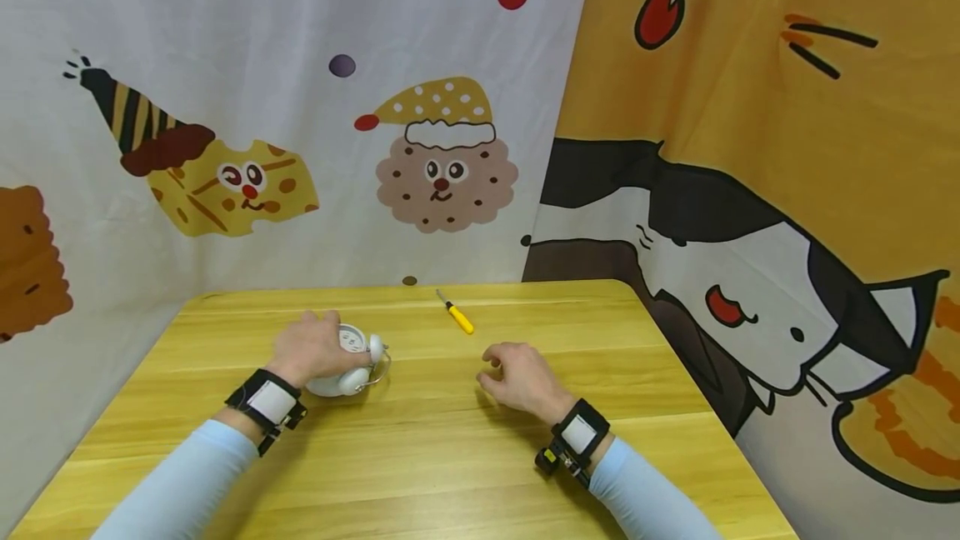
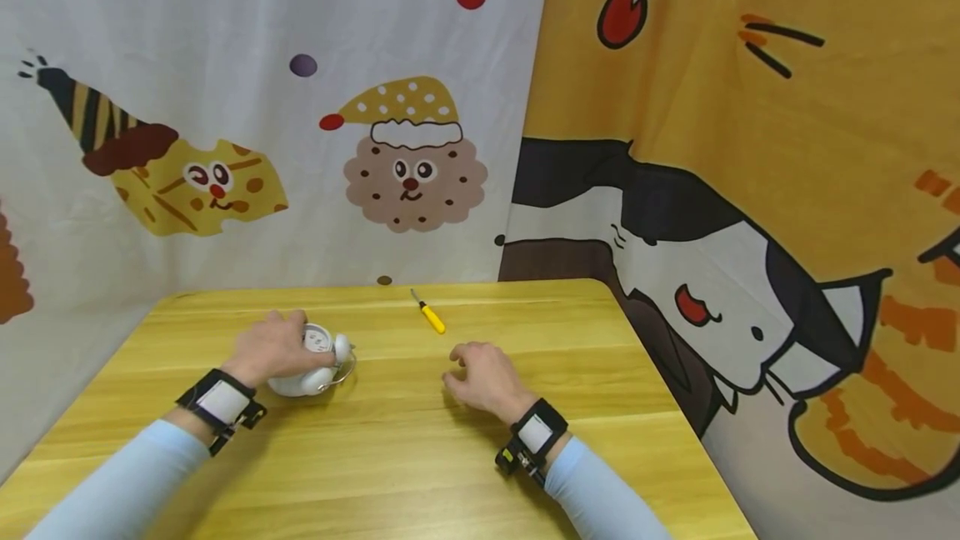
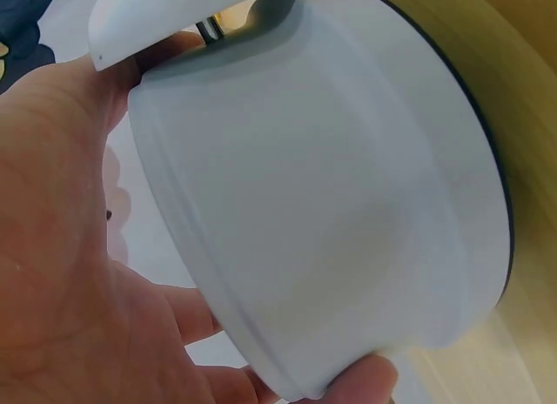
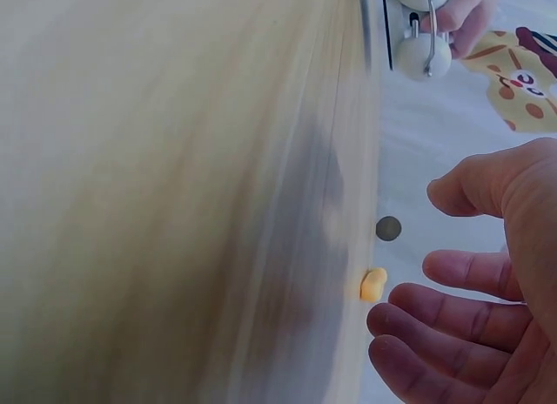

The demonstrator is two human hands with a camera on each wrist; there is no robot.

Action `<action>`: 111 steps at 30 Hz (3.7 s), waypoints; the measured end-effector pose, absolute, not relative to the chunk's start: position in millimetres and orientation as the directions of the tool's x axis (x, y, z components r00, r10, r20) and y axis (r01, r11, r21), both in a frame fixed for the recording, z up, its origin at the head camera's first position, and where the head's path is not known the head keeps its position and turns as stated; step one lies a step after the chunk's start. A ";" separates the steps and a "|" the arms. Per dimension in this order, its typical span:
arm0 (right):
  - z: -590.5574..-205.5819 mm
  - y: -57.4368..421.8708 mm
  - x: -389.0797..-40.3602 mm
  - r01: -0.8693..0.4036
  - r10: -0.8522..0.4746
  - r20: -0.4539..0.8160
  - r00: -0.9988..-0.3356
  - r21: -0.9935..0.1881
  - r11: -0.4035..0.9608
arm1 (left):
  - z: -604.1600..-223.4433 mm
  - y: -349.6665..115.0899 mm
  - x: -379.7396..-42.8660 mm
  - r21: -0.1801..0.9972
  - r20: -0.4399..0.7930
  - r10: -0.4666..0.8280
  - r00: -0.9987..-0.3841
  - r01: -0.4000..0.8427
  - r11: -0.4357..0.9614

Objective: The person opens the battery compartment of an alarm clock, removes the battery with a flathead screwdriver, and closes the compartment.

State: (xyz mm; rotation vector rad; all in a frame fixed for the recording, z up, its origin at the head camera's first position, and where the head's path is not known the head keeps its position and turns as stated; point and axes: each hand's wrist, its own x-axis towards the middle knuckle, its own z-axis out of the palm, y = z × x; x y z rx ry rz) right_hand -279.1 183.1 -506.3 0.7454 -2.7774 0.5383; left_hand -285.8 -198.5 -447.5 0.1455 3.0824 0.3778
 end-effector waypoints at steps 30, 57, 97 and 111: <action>-508.7 167.7 -275.2 -0.577 -0.497 0.308 -0.812 -0.286 0.765 | -460.0 -152.8 -288.6 0.221 -0.001 0.100 -0.995 0.097 0.970; -509.9 158.2 -273.1 -0.586 -0.514 0.286 -0.809 -0.308 0.750 | -464.1 -111.1 -281.7 0.147 -0.051 0.052 -0.997 0.044 0.988; -508.9 120.9 -262.6 -0.592 -0.589 0.177 -0.788 -0.481 0.647 | -457.5 -155.7 -308.2 0.454 -0.120 0.500 -0.858 0.400 0.796; -512.4 121.9 -263.7 -0.512 -0.525 0.137 -0.840 -0.524 0.681 | -456.0 -147.6 -304.7 0.418 -0.136 0.448 -0.884 0.358 0.835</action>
